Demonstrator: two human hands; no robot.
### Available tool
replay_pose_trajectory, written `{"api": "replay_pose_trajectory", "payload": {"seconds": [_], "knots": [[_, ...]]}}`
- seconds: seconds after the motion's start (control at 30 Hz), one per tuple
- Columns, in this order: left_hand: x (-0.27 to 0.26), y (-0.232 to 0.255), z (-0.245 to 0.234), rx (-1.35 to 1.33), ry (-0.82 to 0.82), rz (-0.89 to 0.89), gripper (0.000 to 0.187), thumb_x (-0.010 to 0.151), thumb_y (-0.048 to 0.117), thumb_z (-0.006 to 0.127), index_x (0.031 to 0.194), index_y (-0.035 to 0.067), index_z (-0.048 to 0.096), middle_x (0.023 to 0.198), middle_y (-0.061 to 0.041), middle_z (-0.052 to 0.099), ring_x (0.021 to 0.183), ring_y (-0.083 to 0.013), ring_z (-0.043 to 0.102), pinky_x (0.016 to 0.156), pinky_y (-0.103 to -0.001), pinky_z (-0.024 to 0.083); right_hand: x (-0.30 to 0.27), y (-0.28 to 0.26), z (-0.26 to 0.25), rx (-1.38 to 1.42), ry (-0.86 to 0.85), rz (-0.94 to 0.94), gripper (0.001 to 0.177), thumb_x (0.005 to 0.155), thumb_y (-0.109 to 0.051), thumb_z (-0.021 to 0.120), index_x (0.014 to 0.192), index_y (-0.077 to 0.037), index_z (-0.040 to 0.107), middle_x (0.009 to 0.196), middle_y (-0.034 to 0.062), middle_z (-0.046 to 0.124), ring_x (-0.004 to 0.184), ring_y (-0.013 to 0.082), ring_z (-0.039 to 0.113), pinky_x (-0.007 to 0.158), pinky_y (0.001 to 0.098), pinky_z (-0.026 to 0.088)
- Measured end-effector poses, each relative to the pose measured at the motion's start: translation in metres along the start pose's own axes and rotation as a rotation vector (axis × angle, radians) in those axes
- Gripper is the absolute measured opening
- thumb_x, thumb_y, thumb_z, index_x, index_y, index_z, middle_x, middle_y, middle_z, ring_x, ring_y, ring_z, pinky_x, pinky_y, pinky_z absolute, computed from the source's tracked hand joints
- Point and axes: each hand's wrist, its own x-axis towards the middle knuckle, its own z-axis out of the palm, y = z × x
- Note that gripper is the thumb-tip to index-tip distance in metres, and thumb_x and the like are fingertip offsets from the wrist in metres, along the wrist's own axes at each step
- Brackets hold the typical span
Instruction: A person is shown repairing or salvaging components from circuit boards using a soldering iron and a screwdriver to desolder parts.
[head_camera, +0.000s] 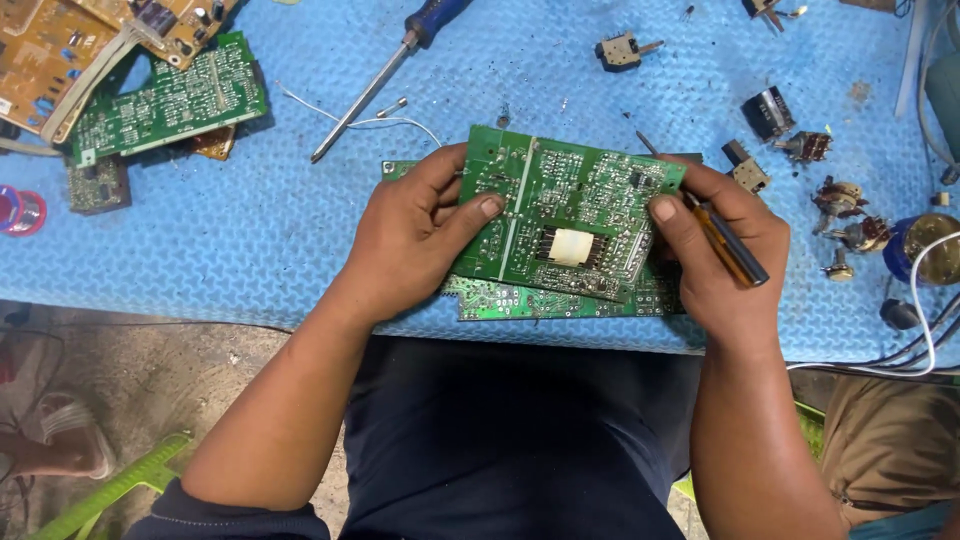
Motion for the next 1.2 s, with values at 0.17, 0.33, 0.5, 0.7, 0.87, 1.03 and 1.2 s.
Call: {"api": "replay_pose_trajectory", "payload": {"seconds": [0.17, 0.33, 0.5, 0.7, 0.87, 1.03, 1.2], "knots": [[0.000, -0.002, 0.000, -0.031, -0.010, 0.010, 0.042, 0.101, 0.022, 0.064, 0.141, 0.011, 0.057, 0.113, 0.002, 0.078, 0.100, -0.0066, 0.075, 0.083, -0.021, 0.057, -0.003, 0.001, 0.002, 0.008, 0.023, -0.021, 0.033, 0.105, -0.011, 0.070, 0.136, -0.001, 0.067, 0.091, 0.0019, 0.062, 0.071, 0.0088, 0.052, 0.067, 0.0230, 0.046], [-0.001, -0.003, 0.001, -0.090, -0.021, -0.017, 0.042, 0.101, 0.021, 0.064, 0.142, 0.012, 0.057, 0.111, 0.003, 0.077, 0.101, -0.0064, 0.074, 0.082, -0.021, 0.059, -0.003, -0.005, 0.001, -0.093, 0.048, -0.069, 0.044, 0.101, -0.015, 0.076, 0.142, -0.006, 0.064, 0.111, 0.0084, 0.069, 0.101, 0.0128, 0.062, 0.094, 0.0286, 0.051], [-0.002, -0.005, 0.001, -0.107, -0.022, -0.011, 0.041, 0.101, 0.019, 0.064, 0.140, 0.010, 0.057, 0.108, 0.001, 0.077, 0.100, -0.0068, 0.074, 0.082, -0.020, 0.060, -0.001, -0.017, 0.005, -0.158, 0.046, -0.107, 0.045, 0.100, -0.018, 0.079, 0.142, -0.007, 0.065, 0.097, 0.0042, 0.068, 0.090, 0.0103, 0.061, 0.088, 0.0271, 0.051], [-0.002, -0.009, 0.001, -0.093, -0.029, 0.030, 0.042, 0.101, 0.019, 0.065, 0.141, 0.009, 0.057, 0.108, 0.002, 0.077, 0.099, -0.0048, 0.071, 0.083, -0.019, 0.057, 0.002, -0.015, 0.012, -0.176, 0.080, -0.170, 0.035, 0.101, -0.013, 0.080, 0.132, -0.003, 0.069, 0.081, -0.0010, 0.051, 0.069, 0.0069, 0.041, 0.068, 0.0224, 0.036], [-0.003, -0.017, 0.002, -0.005, 0.000, 0.051, 0.046, 0.101, 0.020, 0.068, 0.145, 0.011, 0.057, 0.089, 0.009, 0.069, 0.084, 0.0024, 0.061, 0.077, -0.018, 0.051, 0.002, -0.010, 0.014, -0.219, 0.118, -0.172, 0.033, 0.100, -0.016, 0.081, 0.129, -0.005, 0.071, 0.081, -0.0008, 0.055, 0.070, 0.0082, 0.045, 0.071, 0.0237, 0.040], [-0.001, -0.009, 0.002, -0.049, -0.009, 0.024, 0.046, 0.100, 0.020, 0.065, 0.144, 0.010, 0.055, 0.113, 0.001, 0.078, 0.100, -0.0061, 0.074, 0.085, -0.020, 0.058, 0.001, -0.010, 0.015, -0.214, 0.140, -0.169, 0.031, 0.099, -0.014, 0.083, 0.128, -0.006, 0.072, 0.082, -0.0007, 0.057, 0.073, 0.0082, 0.048, 0.072, 0.0233, 0.041], [0.004, 0.003, 0.000, -0.223, -0.012, -0.052, 0.049, 0.099, 0.019, 0.065, 0.146, 0.010, 0.053, 0.117, -0.007, 0.079, 0.103, -0.0118, 0.075, 0.086, -0.027, 0.065, -0.003, -0.021, 0.011, -0.086, 0.155, -0.074, 0.033, 0.097, -0.010, 0.084, 0.127, -0.004, 0.071, 0.088, -0.0009, 0.057, 0.075, 0.0048, 0.050, 0.074, 0.0180, 0.042]]}}
